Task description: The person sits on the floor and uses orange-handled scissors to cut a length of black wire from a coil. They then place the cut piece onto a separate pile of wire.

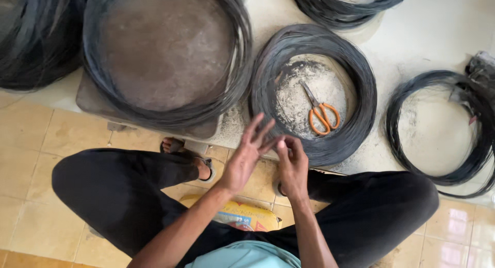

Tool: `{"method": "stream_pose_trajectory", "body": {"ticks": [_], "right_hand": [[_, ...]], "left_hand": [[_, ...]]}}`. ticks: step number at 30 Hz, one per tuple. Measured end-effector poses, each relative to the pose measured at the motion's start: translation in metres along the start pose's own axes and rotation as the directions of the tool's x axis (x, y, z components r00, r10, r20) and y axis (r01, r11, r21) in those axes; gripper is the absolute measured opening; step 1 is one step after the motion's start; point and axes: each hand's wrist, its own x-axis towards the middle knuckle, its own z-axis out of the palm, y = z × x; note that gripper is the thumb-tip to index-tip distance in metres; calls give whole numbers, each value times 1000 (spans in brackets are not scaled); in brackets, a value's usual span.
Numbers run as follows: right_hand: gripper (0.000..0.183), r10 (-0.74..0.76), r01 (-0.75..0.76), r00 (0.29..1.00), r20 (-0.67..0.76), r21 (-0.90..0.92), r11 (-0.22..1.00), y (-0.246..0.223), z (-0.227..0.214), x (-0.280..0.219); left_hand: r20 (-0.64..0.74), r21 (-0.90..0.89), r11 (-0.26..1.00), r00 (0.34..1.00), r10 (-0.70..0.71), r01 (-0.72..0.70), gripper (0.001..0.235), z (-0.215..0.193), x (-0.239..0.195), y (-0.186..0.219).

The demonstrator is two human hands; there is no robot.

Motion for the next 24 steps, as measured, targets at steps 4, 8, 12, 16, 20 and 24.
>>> {"method": "stream_pose_trajectory", "body": {"ticks": [4, 8, 12, 16, 20, 24], "right_hand": [[21, 45, -42, 999, -22, 115, 992, 24, -3, 5], [38, 155, -138, 982, -104, 153, 978, 48, -14, 5], [29, 108, -108, 994, 7, 48, 993, 44, -30, 5], [22, 163, -161, 985, 52, -38, 986, 49, -44, 5], [18, 228, -226, 974, 10, -96, 969, 65, -47, 6], [18, 285, -280, 957, 53, -85, 956, 80, -51, 3]], "left_hand": [[66, 217, 975, 995, -72, 56, 80, 26, 1, -4], [75, 163, 980, 989, -129, 116, 75, 26, 2, -20], [4, 300, 917, 961, -276, 262, 78, 38, 5, -7], [-42, 434, 831, 929, -367, 348, 77, 26, 9, -7], [-47, 751, 623, 958, -283, 221, 61, 2, 3, 0], [201, 978, 13, 959, 202, -207, 46, -6, 9, 29]]}}
